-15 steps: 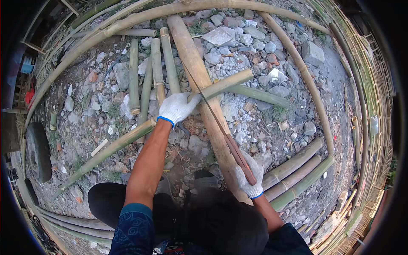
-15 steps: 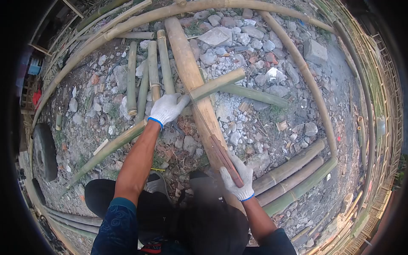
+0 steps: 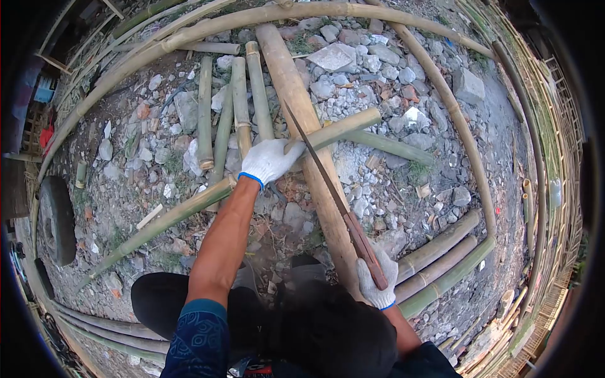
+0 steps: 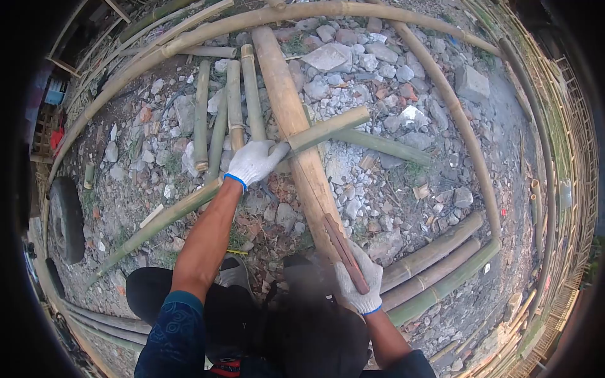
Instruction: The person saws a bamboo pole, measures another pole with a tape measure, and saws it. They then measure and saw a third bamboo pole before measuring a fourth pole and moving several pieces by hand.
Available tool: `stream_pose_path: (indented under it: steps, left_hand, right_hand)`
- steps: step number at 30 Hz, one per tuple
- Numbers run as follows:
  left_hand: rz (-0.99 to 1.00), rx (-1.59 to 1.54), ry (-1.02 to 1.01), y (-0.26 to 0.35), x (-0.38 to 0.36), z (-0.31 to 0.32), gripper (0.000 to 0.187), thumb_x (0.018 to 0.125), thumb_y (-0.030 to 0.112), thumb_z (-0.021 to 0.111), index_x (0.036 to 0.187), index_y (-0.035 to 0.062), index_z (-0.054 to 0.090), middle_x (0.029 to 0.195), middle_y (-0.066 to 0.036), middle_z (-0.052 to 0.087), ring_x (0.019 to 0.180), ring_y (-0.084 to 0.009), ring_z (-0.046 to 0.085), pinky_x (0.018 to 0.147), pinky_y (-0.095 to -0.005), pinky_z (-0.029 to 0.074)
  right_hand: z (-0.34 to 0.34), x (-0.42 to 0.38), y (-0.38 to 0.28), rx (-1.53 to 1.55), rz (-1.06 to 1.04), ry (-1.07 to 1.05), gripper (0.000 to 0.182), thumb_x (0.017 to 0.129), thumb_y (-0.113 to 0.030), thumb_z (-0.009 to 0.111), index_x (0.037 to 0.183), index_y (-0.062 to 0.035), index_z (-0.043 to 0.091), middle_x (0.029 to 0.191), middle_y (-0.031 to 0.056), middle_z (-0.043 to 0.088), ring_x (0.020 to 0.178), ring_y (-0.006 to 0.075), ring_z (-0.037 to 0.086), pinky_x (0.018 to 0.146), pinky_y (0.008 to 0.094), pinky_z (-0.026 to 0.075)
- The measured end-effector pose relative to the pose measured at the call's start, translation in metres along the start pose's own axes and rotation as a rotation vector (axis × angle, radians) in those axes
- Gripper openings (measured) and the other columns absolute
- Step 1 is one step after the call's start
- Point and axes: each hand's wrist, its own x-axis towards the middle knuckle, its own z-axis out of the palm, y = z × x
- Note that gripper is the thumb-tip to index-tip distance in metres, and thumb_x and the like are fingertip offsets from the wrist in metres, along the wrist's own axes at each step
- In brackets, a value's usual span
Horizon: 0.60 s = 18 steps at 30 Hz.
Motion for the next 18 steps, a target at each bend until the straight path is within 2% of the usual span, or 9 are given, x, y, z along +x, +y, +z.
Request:
stream_pose_path:
  steps: [3,4,6,8,10,11,14,15,18]
  left_hand:
    - [0.003,0.026,0.067,0.001,0.000,0.009,0.077,0.102,0.068,0.040,0.121,0.0031,0.075,0.107,-0.031,0.074,0.106,-0.0469,0.071,0.094,-0.0552,0.055]
    - [0.009,0.028,0.087,0.005,-0.001,0.013,0.076,0.102,0.067,0.039,0.121,0.0029,0.075,0.107,-0.031,0.074,0.106,-0.0468,0.071,0.094,-0.0550,0.055]
    - [0.030,0.040,0.125,0.010,-0.007,0.023,0.075,0.103,0.066,0.039,0.123,0.0025,0.074,0.107,-0.031,0.074,0.106,-0.0468,0.071,0.094,-0.0547,0.055]
    - [0.032,0.064,0.106,-0.003,0.004,0.008,0.074,0.104,0.064,0.038,0.125,0.0020,0.072,0.107,-0.031,0.074,0.105,-0.0470,0.071,0.093,-0.0550,0.055]
    - [0.024,0.040,0.065,-0.008,-0.003,0.000,0.073,0.105,0.063,0.037,0.125,0.0019,0.072,0.108,-0.031,0.074,0.105,-0.0474,0.071,0.093,-0.0557,0.055]
    - [0.083,0.028,0.150,-0.016,0.000,0.008,0.068,0.105,0.060,0.043,0.117,0.0009,0.073,0.099,-0.030,0.074,0.095,-0.0465,0.073,0.085,-0.0556,0.057]
    - [0.077,0.101,0.451,-0.003,-0.010,0.023,0.059,0.105,0.056,0.049,0.104,0.0009,0.072,0.087,-0.028,0.074,0.082,-0.0443,0.074,0.073,-0.0548,0.058]
    - [0.144,0.163,0.571,-0.003,-0.012,0.032,0.054,0.104,0.053,0.053,0.093,0.0029,0.069,0.076,-0.026,0.072,0.071,-0.0421,0.074,0.064,-0.0532,0.058]
    - [0.076,0.152,0.486,-0.004,-0.004,0.035,0.053,0.105,0.052,0.052,0.090,0.0040,0.068,0.074,-0.025,0.071,0.071,-0.0420,0.074,0.064,-0.0535,0.058]
  right_hand:
    - [0.010,-0.012,0.019,0.092,-0.026,0.055,0.052,0.091,-0.020,0.079,0.136,0.0006,0.065,0.130,0.0177,0.074,0.119,0.0296,0.073,0.100,0.0400,0.056]
    - [0.028,0.010,0.029,0.108,-0.087,0.098,0.052,0.091,-0.021,0.079,0.136,0.0000,0.065,0.127,0.0182,0.074,0.116,0.0306,0.074,0.098,0.0406,0.057]
    - [0.064,0.095,-0.008,-0.078,-0.238,0.130,0.050,0.092,-0.020,0.077,0.137,-0.0014,0.065,0.122,0.0193,0.075,0.111,0.0325,0.074,0.093,0.0408,0.057]
    - [0.067,0.136,-0.048,0.037,-0.088,0.098,0.047,0.093,-0.020,0.076,0.136,-0.0027,0.066,0.117,0.0204,0.076,0.106,0.0343,0.075,0.089,0.0405,0.057]
    - [0.077,0.141,-0.015,0.089,-0.171,0.112,0.045,0.094,-0.019,0.075,0.136,-0.0024,0.066,0.116,0.0190,0.076,0.104,0.0328,0.075,0.090,0.0397,0.057]
    - [0.082,0.147,-0.004,0.121,-0.215,0.130,0.044,0.095,-0.018,0.075,0.135,-0.0022,0.066,0.115,0.0183,0.077,0.104,0.0321,0.075,0.090,0.0393,0.058]
    - [0.075,0.149,-0.020,0.159,-0.156,0.120,0.043,0.096,-0.015,0.073,0.136,-0.0015,0.066,0.119,0.0170,0.076,0.105,0.0293,0.075,0.093,0.0377,0.057]
    - [0.075,0.147,-0.018,0.177,-0.149,0.095,0.044,0.097,-0.013,0.072,0.139,-0.0018,0.064,0.125,0.0165,0.074,0.109,0.0270,0.073,0.096,0.0368,0.057]
    - [0.085,0.139,-0.005,0.105,-0.236,0.153,0.046,0.095,-0.015,0.074,0.138,-0.0007,0.064,0.121,0.0179,0.075,0.108,0.0282,0.074,0.094,0.0362,0.057]
